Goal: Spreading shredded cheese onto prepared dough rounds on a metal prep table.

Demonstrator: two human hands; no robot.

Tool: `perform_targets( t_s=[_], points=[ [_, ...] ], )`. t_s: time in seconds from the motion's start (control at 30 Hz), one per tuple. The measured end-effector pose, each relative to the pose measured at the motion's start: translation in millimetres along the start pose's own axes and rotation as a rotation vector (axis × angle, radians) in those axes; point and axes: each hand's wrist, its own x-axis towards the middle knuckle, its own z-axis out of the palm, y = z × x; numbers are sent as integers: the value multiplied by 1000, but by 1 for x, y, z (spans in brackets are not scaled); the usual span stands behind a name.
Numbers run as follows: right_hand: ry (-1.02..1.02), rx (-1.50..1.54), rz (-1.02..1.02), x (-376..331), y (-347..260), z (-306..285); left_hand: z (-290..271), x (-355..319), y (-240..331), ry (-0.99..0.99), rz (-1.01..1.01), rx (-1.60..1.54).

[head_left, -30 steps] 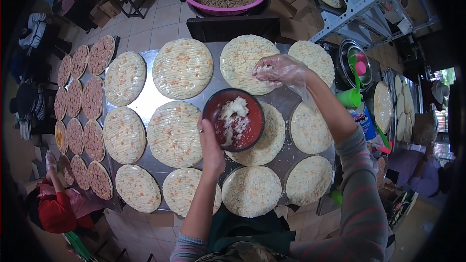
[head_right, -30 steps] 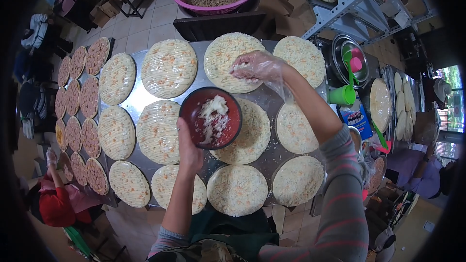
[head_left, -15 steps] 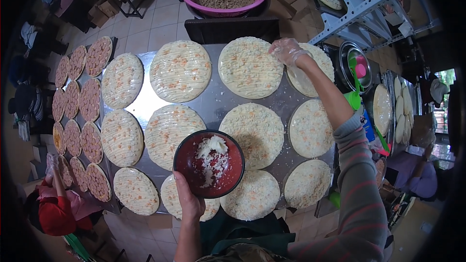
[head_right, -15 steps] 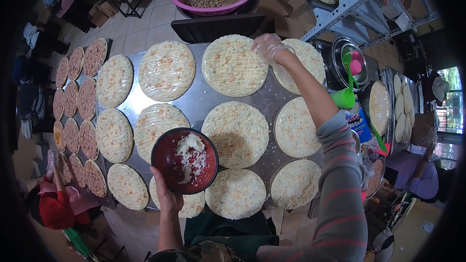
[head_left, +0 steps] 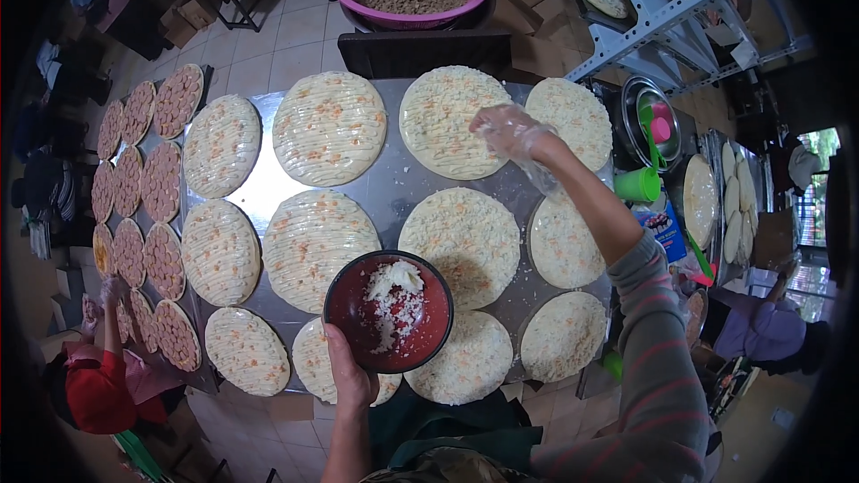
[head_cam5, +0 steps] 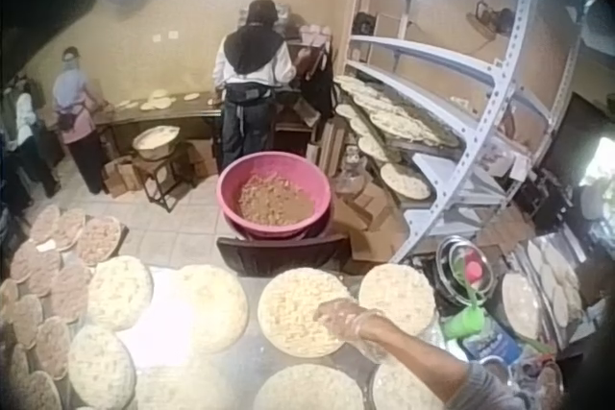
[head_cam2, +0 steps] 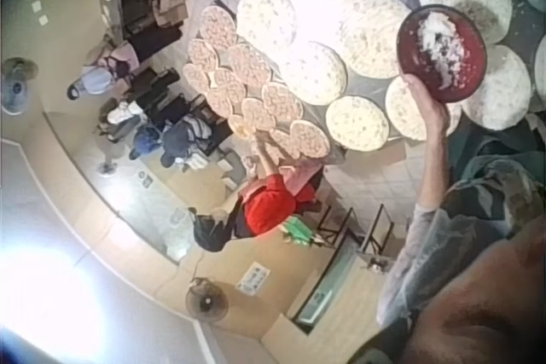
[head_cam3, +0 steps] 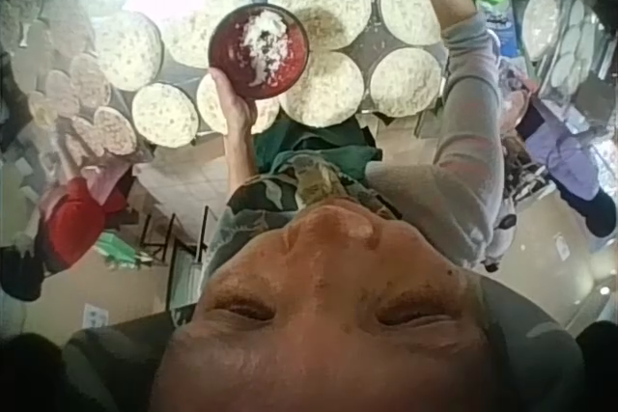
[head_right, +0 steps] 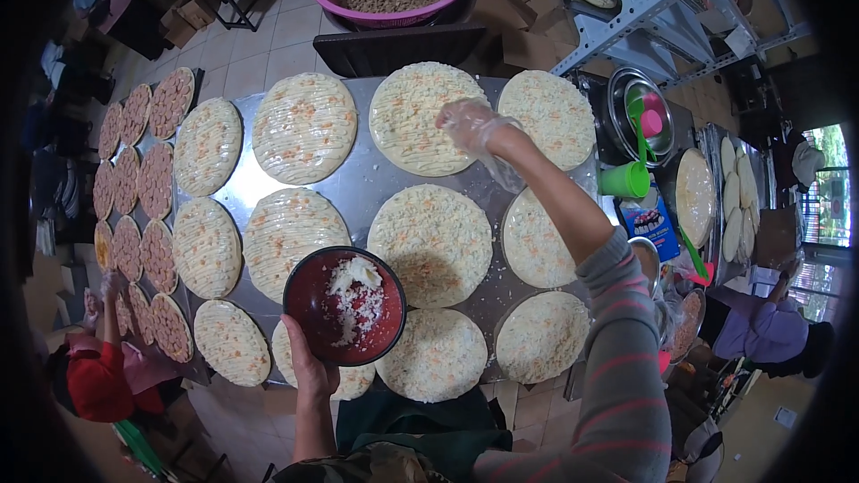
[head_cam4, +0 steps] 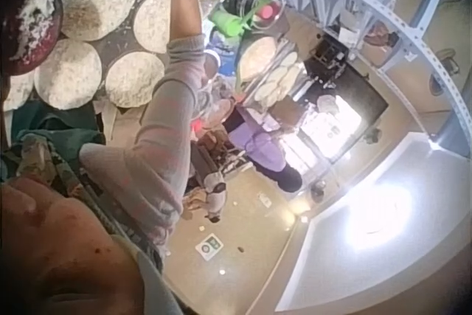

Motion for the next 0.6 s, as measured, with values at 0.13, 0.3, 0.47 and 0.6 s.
perform_targets(
  t_s=[0.13, 0.3, 0.47, 0.6],
  points=[
    [119, -73, -136, 20, 11, -3, 2, -1, -1, -21, -6, -13],
    [201, -244, -138, 31, 51, -21, 0, -6, 2, -11, -7, -33],
    [117, 0, -103, 6, 72, -11, -4, -6, 2, -18, -15, -72],
    [88, 4, -32, -11, 30, -4, -11, -6, 1, -18, -15, -80]
  ],
)
